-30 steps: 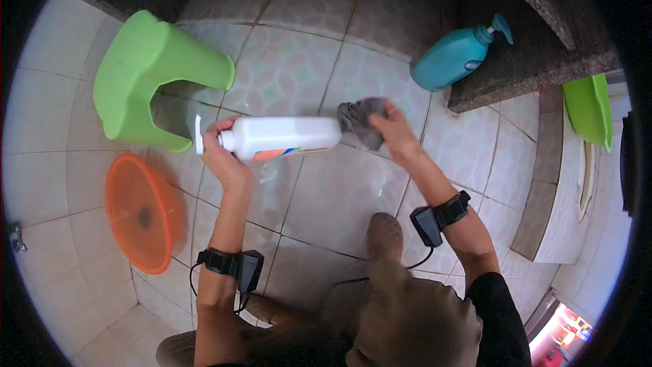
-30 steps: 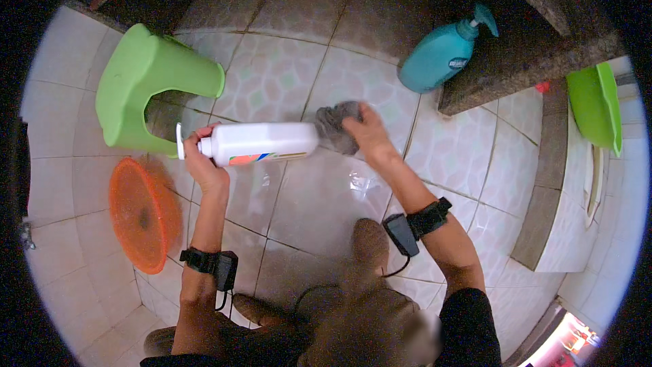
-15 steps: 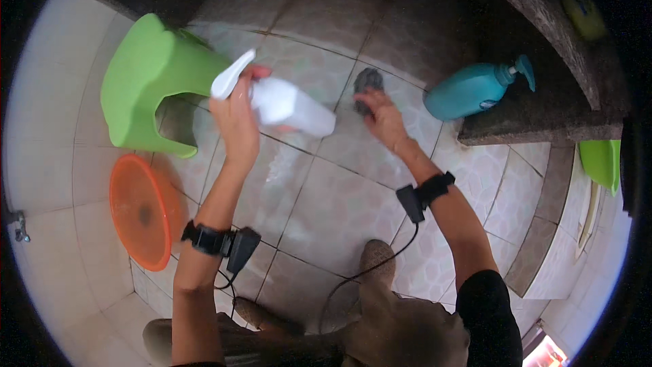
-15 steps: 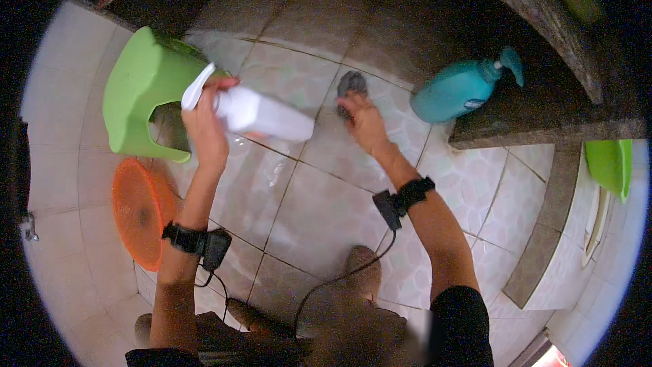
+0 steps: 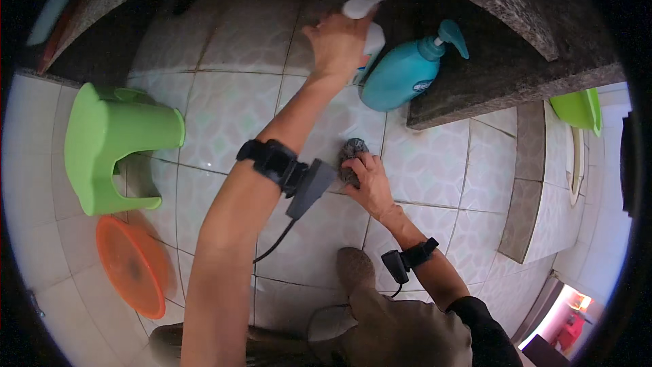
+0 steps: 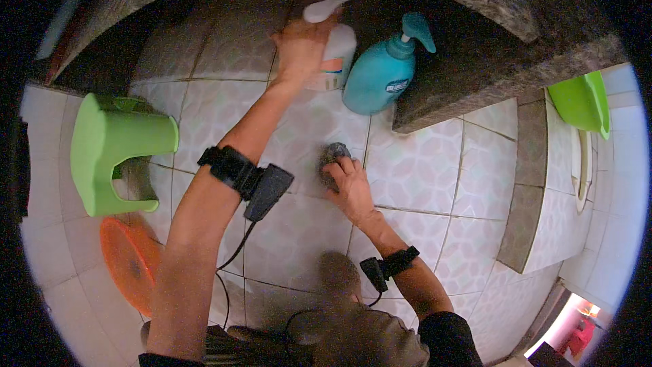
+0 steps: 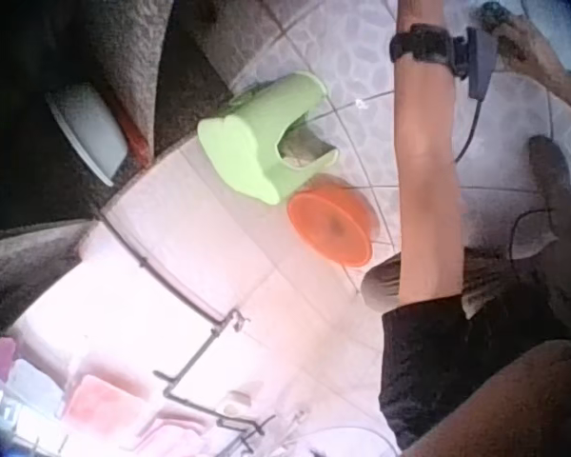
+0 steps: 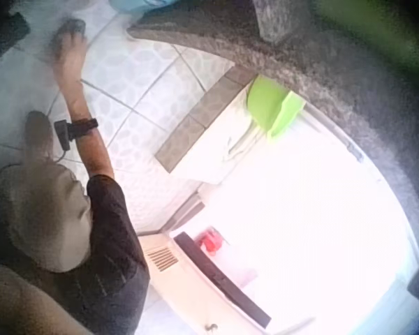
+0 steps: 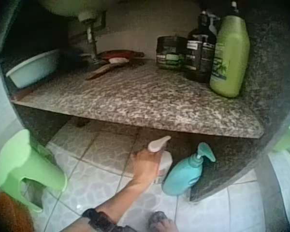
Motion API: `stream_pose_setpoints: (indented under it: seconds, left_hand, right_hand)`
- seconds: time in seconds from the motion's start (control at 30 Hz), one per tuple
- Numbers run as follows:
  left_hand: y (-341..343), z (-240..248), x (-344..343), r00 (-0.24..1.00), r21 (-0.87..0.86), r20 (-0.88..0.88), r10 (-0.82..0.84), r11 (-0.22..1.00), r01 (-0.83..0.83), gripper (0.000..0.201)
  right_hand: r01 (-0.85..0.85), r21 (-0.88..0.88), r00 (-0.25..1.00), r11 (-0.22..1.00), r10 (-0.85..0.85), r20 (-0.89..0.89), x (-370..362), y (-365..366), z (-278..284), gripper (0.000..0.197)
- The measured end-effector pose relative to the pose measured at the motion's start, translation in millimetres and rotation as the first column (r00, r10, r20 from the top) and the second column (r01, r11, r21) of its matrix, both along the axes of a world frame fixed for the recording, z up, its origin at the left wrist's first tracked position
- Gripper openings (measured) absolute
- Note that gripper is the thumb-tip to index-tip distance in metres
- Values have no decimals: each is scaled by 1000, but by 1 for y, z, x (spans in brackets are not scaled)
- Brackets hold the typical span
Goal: Clean bathroom surfaces, a stool, and various toiletry bottles with a wet rag.
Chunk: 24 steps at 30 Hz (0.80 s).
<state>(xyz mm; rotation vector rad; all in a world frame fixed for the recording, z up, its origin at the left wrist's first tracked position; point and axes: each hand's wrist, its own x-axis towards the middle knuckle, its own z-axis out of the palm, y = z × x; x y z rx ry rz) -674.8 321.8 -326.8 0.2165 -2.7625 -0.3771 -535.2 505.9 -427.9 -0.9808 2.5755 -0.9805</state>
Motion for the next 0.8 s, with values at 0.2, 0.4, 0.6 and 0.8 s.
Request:
stream_pose_setpoints:
  seconds: [0.2,0.4,0.6,0.8]
  left_hand:
    - [11,-3,-5,988,309,-76,136,945,-107,59]
    - [50,1,56,844,471,-501,-193,757,453,60]
    - [82,19,1,945,645,-278,-170,696,315,34]
    - [56,-12,77,891,842,-417,181,445,304,30]
  right_hand:
    - [273,-263,936,925,-192,296,-18,15,13,40]
    - [563,-524,824,639,-392,409,-34,24,100,40]
    - [437,-773,862,460,-459,215,-56,-1,137,55]
    - [203,-634,939,747,-331,-89,-38,-20,125,65]
